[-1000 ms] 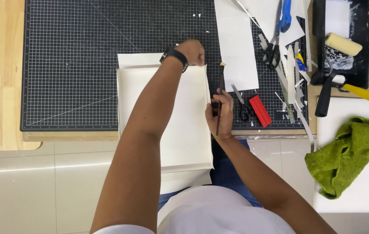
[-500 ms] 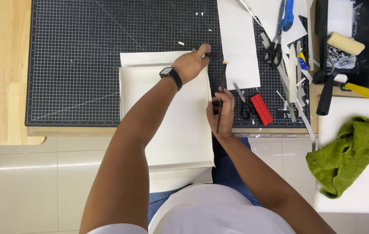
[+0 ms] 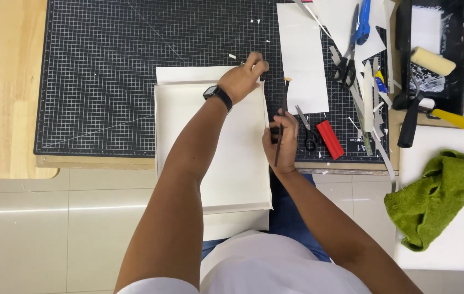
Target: Applying adhesive to the edges of a cardboard box using a brush and trimming material with scissors.
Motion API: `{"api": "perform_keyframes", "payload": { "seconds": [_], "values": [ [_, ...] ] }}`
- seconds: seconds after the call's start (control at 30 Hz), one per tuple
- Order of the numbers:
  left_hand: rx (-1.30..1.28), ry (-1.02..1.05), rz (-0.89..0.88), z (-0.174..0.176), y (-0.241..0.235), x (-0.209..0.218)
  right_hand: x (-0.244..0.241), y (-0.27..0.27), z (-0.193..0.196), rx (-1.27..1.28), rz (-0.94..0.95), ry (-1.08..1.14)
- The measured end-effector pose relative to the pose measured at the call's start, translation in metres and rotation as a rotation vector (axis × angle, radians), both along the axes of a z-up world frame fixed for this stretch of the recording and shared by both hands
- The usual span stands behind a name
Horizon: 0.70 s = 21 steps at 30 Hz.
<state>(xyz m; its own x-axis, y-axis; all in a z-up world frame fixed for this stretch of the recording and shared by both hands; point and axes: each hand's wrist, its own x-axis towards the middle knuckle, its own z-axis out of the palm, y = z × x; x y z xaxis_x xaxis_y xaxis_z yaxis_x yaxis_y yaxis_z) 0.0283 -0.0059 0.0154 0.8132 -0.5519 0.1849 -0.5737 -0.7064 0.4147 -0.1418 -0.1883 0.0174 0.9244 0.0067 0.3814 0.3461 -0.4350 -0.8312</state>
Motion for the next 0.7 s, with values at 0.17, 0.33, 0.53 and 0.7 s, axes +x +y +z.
{"api": "perform_keyframes", "payload": {
  "seconds": [0.17,0.33,0.53,0.7],
  "values": [
    [-0.140,0.103,0.131,0.031,0.026,-0.011,0.007,-0.001,0.000,-0.010,0.017,-0.013],
    [-0.144,0.000,0.349,0.021,0.140,-0.039,0.039,-0.012,0.011,-0.081,0.088,-0.083],
    [-0.564,0.360,0.495,-0.001,0.215,-0.093,0.046,0.018,0.059,-0.112,0.102,-0.233],
    [-1.029,0.308,0.456,-0.040,0.217,-0.096,0.037,0.073,0.073,-0.097,0.370,-0.246]
  ]
}}
